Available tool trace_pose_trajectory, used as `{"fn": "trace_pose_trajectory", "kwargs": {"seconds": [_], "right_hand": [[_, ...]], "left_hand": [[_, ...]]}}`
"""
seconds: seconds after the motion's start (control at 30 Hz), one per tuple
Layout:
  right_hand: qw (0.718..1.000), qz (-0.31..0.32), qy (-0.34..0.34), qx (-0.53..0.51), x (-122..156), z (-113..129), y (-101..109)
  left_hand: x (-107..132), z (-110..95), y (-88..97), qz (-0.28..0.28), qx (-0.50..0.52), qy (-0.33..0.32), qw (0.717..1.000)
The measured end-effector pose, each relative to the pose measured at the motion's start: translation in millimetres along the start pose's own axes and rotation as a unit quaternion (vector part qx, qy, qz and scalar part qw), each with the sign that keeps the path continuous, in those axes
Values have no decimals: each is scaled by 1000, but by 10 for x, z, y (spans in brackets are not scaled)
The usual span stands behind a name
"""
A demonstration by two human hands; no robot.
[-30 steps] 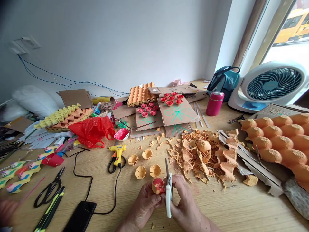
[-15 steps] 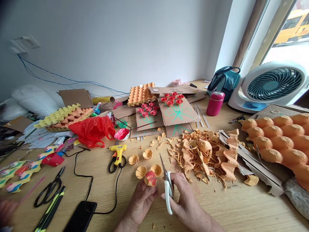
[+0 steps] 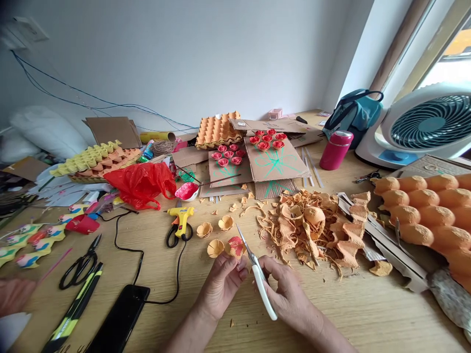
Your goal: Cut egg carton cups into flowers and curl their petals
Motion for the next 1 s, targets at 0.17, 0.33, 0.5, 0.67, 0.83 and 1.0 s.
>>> {"fn": "trace_pose_trajectory", "kwargs": {"seconds": [0.17, 0.33, 0.5, 0.67, 0.83, 1.0], "right_hand": [[999, 29, 0, 13, -4, 15, -29], [998, 54, -26, 25, -6, -20, -48], [995, 82, -56, 33, -2, -63, -43], [992, 111, -54, 35, 23, -97, -81], [990, 124, -48, 40, 28, -124, -123], [989, 138, -47, 40, 38, -110, -153]], "left_hand": [[-10, 35, 108, 2, -6, -9, 1000], [-15, -3, 135, 8, 3, -16, 1000], [-7, -34, 99, 9, 15, -29, 999], [-13, -28, 136, 1, 31, -30, 999], [-16, -36, 139, -1, 28, -31, 999], [-9, -30, 107, 3, 20, -31, 999]]}}
Point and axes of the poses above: each hand's wrist, its own x-axis away from the middle knuckle, its own y-axis out of the back of the hand, z = x × y, the point moved 8 cm from there along -x, towards the middle knuckle, and after that the axes turned 5 degrees about y, right-handed, at the moved point
